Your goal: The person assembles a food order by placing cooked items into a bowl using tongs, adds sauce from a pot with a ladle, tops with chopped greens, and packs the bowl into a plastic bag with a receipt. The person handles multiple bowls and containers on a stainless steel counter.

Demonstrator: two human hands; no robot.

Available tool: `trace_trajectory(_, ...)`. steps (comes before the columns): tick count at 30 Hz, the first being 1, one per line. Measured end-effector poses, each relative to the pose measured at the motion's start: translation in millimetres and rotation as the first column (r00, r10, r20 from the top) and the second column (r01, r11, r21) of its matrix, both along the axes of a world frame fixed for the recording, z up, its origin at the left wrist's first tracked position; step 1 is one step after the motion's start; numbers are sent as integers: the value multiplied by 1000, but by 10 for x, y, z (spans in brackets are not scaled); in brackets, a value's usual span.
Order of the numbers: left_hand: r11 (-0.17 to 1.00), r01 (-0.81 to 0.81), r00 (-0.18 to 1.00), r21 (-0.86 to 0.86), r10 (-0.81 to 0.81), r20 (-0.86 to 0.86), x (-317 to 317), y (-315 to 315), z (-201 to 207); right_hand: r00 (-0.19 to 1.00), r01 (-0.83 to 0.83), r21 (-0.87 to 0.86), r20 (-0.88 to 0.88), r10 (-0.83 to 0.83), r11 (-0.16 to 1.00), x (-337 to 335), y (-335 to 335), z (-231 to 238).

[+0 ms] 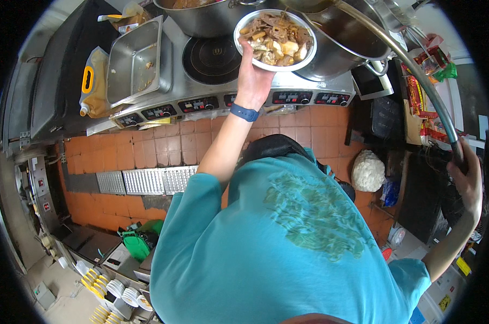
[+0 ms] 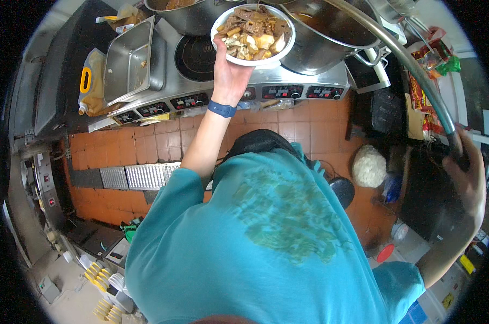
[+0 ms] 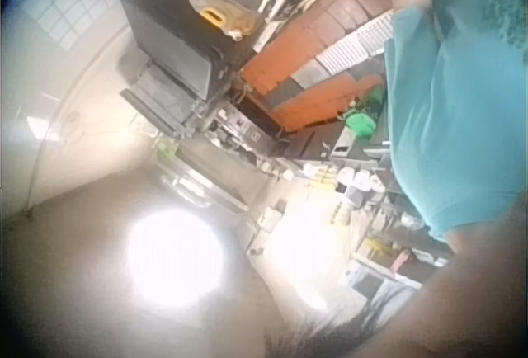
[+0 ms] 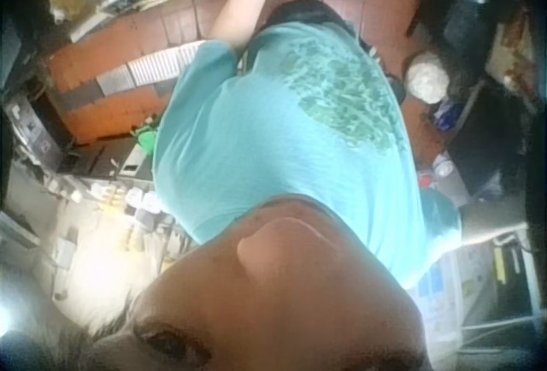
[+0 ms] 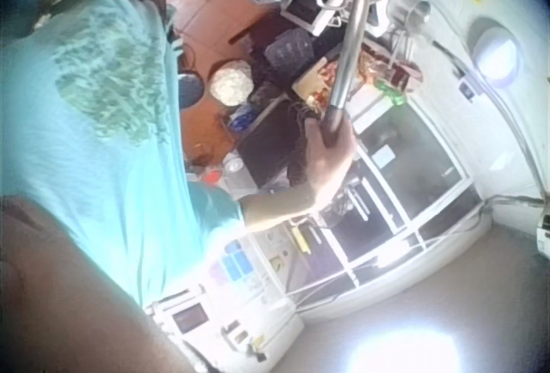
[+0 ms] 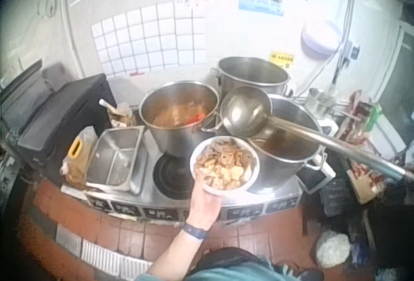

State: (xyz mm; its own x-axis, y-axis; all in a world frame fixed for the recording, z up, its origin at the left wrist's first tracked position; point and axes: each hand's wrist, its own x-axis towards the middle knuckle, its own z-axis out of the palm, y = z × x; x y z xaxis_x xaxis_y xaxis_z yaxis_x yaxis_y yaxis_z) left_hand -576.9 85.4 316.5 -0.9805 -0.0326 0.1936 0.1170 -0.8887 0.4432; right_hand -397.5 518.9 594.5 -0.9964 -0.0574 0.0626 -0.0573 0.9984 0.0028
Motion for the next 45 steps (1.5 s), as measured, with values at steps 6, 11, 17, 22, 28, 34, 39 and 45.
trace_trajectory(6,1000,-3,999,8,2,39,9,-34,10,934,221,-334,344,-100,916,-875,-270,48)
trace_trajectory(11,1000,22,996,-11,-21,83,87,-55,-42,975,-209,240,-21,220,948,-1683,-769,-482)
trace_trajectory(17,1000,15,990,0,-15,143,200,-31,-112,979,-196,363,17,204,911,-2244,-975,-712)
trace_trajectory(22,1000,-2,990,-4,3,140,257,11,-136,960,-272,239,138,245,932,-2524,-830,-769)
trace_trajectory(28,999,12,992,30,-16,124,235,22,-169,882,-18,-231,454,124,973,-2565,-478,-530)
trace_trajectory(34,1000,9,990,21,-12,142,181,36,-211,882,88,-353,462,92,931,-1951,-133,4)
trace_trajectory(39,999,30,994,40,-34,102,97,65,-163,930,130,-447,365,47,885,-1321,57,355)
trace_trajectory(45,999,33,997,41,-36,70,17,112,-90,968,159,-413,246,-59,897,-654,240,525)
